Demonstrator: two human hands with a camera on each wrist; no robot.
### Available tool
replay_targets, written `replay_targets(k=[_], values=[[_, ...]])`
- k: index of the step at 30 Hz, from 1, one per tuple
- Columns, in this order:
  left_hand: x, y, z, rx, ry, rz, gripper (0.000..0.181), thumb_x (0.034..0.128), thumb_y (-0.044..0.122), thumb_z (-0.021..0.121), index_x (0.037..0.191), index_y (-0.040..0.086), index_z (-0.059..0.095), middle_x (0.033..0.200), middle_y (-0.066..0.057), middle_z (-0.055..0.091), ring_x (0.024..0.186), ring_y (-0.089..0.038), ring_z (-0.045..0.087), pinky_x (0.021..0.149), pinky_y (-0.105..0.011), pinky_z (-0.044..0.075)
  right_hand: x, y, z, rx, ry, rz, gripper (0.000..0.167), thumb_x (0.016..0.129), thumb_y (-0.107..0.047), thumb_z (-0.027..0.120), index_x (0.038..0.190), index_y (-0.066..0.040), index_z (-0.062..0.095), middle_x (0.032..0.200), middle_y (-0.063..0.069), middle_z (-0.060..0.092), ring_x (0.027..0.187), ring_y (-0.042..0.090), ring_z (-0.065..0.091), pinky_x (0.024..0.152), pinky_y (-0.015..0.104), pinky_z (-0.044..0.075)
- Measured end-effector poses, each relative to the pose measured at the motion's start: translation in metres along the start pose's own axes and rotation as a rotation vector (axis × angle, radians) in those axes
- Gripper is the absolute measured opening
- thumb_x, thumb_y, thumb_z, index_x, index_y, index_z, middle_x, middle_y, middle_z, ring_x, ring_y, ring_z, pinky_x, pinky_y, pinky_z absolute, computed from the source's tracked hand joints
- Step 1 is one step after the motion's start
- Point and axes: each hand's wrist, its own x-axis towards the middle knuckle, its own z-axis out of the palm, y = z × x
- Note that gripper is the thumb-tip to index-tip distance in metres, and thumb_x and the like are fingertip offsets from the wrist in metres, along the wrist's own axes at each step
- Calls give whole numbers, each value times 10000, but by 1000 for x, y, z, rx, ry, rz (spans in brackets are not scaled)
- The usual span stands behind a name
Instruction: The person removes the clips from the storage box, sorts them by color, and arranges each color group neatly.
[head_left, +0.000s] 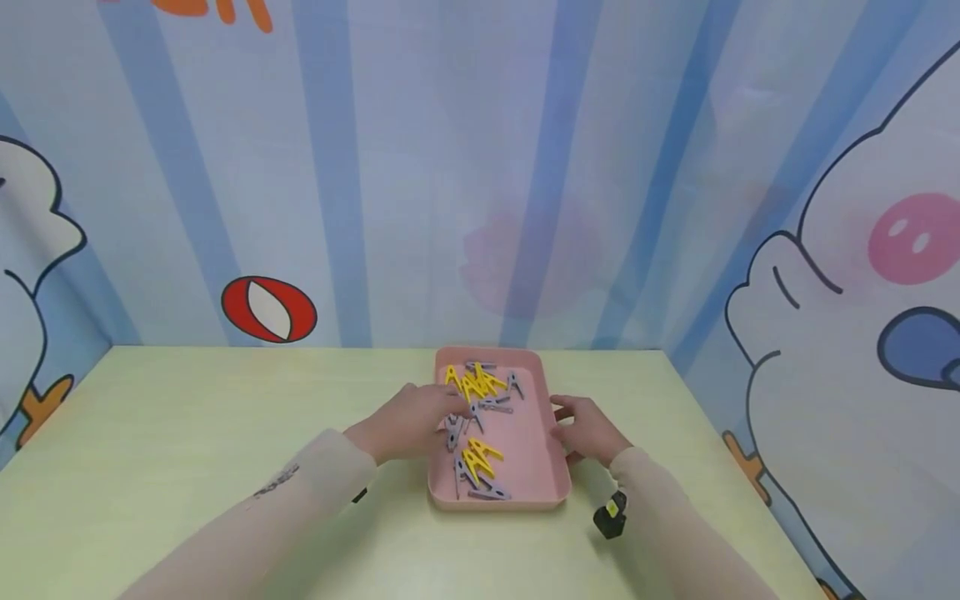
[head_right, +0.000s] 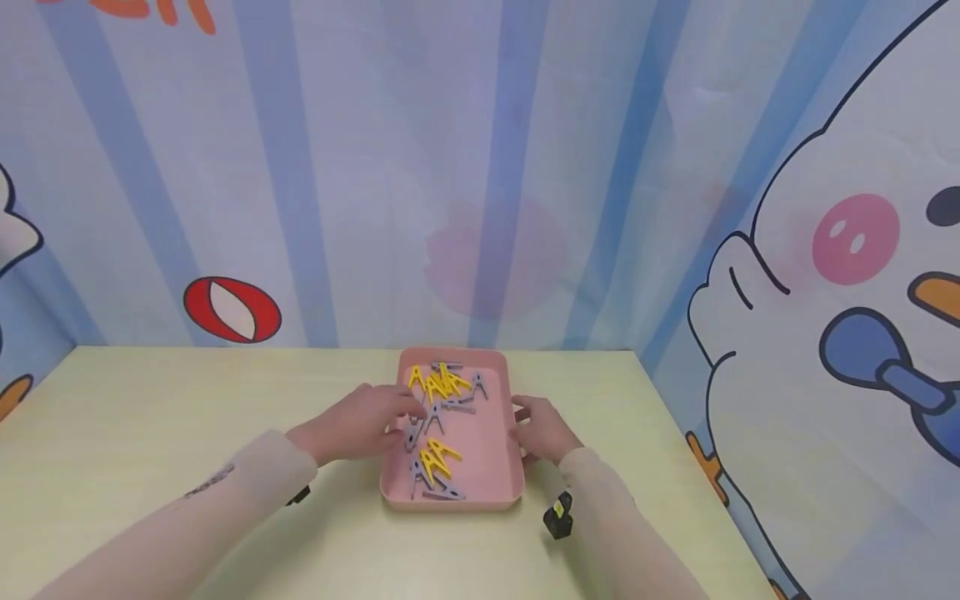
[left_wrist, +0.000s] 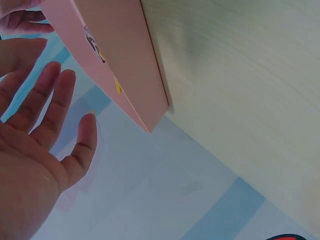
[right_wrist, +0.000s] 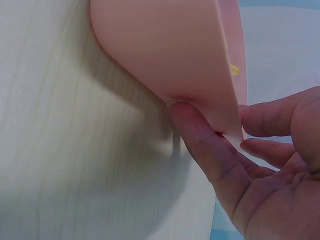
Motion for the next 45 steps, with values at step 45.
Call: replay_targets(k=[45], values=[[45,36,25,238,-284,132,263,912,159,731,1135,297,740,1163,128,677,1018,-103,605,995,-331,444,-4,4,1,0,6,-23,563,958,36,515,1503,-6,379,1325,262,517,891,268,678,574,400,572]])
